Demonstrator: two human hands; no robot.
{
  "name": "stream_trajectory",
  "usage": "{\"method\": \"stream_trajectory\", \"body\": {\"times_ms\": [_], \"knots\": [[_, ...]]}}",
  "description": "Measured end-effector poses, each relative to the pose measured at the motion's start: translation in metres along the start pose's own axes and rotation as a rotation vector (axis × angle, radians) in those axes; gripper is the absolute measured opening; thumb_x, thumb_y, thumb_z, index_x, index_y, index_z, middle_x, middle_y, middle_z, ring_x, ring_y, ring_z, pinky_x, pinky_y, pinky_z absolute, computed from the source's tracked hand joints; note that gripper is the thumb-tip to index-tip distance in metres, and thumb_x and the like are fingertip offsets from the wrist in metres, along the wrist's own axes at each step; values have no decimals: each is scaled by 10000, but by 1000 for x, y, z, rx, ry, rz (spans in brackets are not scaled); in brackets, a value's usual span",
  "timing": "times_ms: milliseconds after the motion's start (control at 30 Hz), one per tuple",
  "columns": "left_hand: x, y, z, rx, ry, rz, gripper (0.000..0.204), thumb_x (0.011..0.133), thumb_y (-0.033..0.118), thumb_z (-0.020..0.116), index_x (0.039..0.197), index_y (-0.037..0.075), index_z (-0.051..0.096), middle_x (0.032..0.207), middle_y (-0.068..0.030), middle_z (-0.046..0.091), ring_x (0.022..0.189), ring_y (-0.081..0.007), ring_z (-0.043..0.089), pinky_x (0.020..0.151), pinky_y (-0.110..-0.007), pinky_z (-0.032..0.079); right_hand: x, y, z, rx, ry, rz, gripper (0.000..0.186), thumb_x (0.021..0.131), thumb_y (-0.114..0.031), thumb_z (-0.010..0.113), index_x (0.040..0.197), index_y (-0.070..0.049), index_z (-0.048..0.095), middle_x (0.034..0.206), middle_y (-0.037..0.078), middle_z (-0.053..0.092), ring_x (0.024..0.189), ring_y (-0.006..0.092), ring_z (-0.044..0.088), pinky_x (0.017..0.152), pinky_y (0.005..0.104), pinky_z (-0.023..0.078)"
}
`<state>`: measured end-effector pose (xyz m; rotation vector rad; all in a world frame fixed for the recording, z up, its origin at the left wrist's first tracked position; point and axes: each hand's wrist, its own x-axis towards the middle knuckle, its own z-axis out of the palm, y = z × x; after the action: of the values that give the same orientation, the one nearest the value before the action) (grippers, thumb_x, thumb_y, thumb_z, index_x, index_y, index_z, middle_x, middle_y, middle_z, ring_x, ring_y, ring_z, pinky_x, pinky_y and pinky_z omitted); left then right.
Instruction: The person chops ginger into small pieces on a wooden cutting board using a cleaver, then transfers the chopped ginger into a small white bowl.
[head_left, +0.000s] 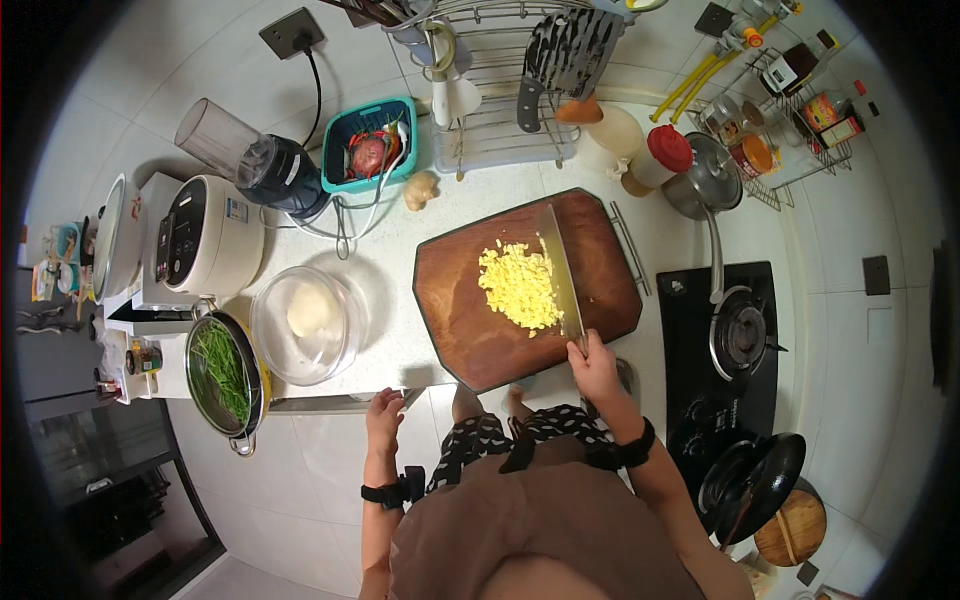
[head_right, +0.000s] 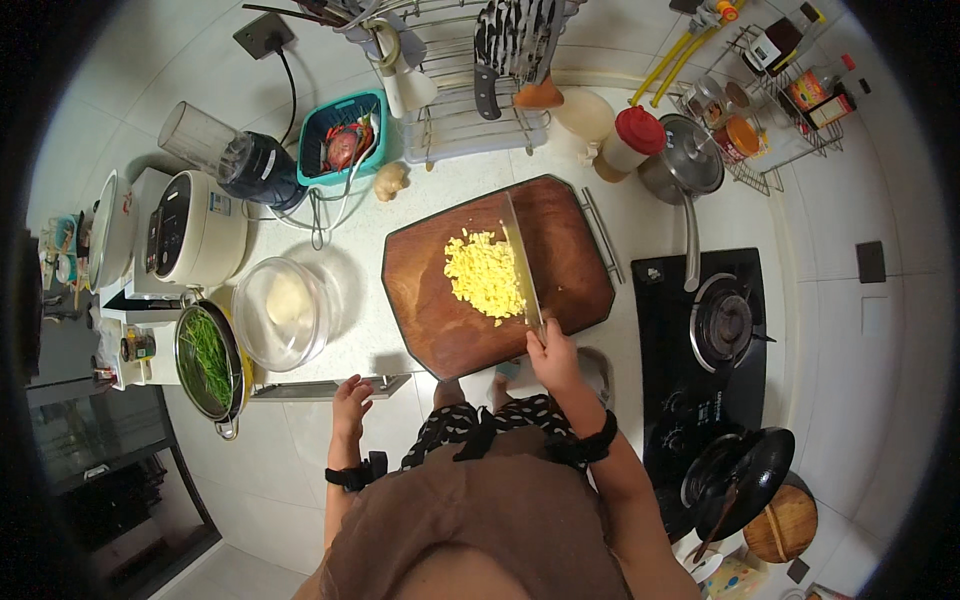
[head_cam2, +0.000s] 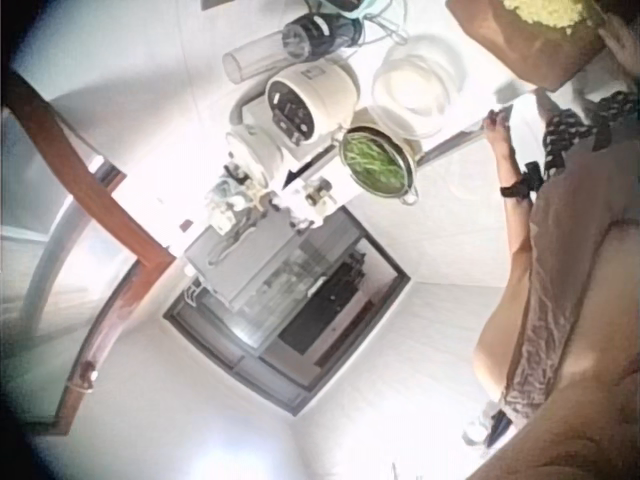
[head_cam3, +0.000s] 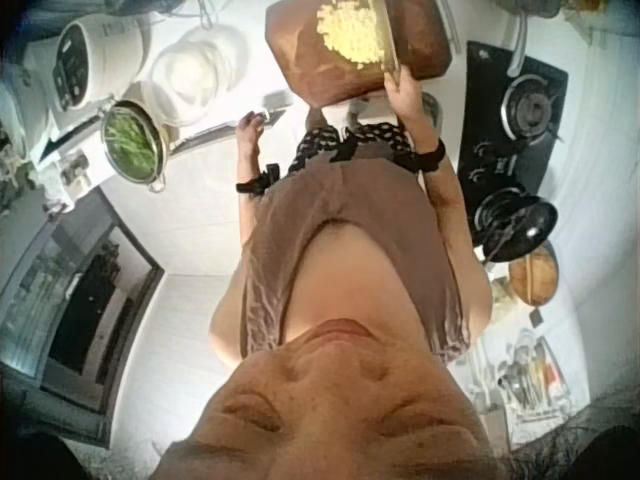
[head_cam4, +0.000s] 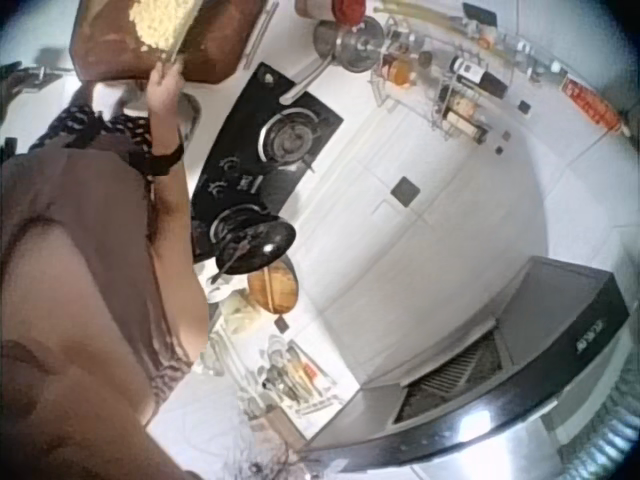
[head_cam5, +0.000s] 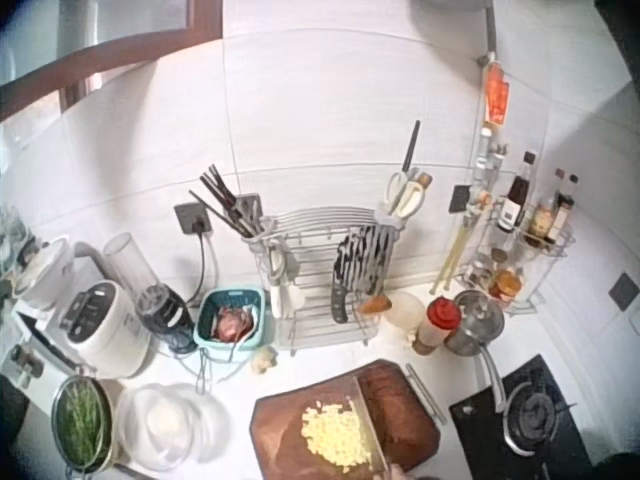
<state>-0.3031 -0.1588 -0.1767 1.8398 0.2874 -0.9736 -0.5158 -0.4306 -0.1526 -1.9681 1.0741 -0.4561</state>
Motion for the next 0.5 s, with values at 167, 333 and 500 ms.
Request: {"method": "stream_trajectory", "body": {"times_ms": [167, 333, 500], "knots": [[8, -2, 14, 80, -97, -49, 422, 745, 115, 526, 1139, -9, 440, 1003, -84, 556, 859, -148, 521, 688, -262, 415, 6, 14, -2, 17, -100, 109, 211, 771, -143, 532, 871, 29, 460, 650, 216, 534, 617, 372, 549, 513, 392, 431], [26, -9, 51, 200, -147, 89, 377, 748, 114, 528, 1098, -16, 481, 989, -100, 571, 804, -148, 544, 648, -244, 440, 21, 30, 15, -156, -60, -95, 188, 789, -153, 507, 858, 16, 462, 589, 176, 531, 520, 336, 547, 455, 379, 422], [57, -31, 68, 291, -98, 278, 384, 758, 135, 536, 1100, -28, 476, 970, -139, 578, 877, -200, 549, 731, -271, 438, 21, 14, -28, 380, -155, 290, 150, 815, -132, 487, 774, 6, 447, 533, 44, 484, 354, 107, 442, 323, 270, 344]]}}
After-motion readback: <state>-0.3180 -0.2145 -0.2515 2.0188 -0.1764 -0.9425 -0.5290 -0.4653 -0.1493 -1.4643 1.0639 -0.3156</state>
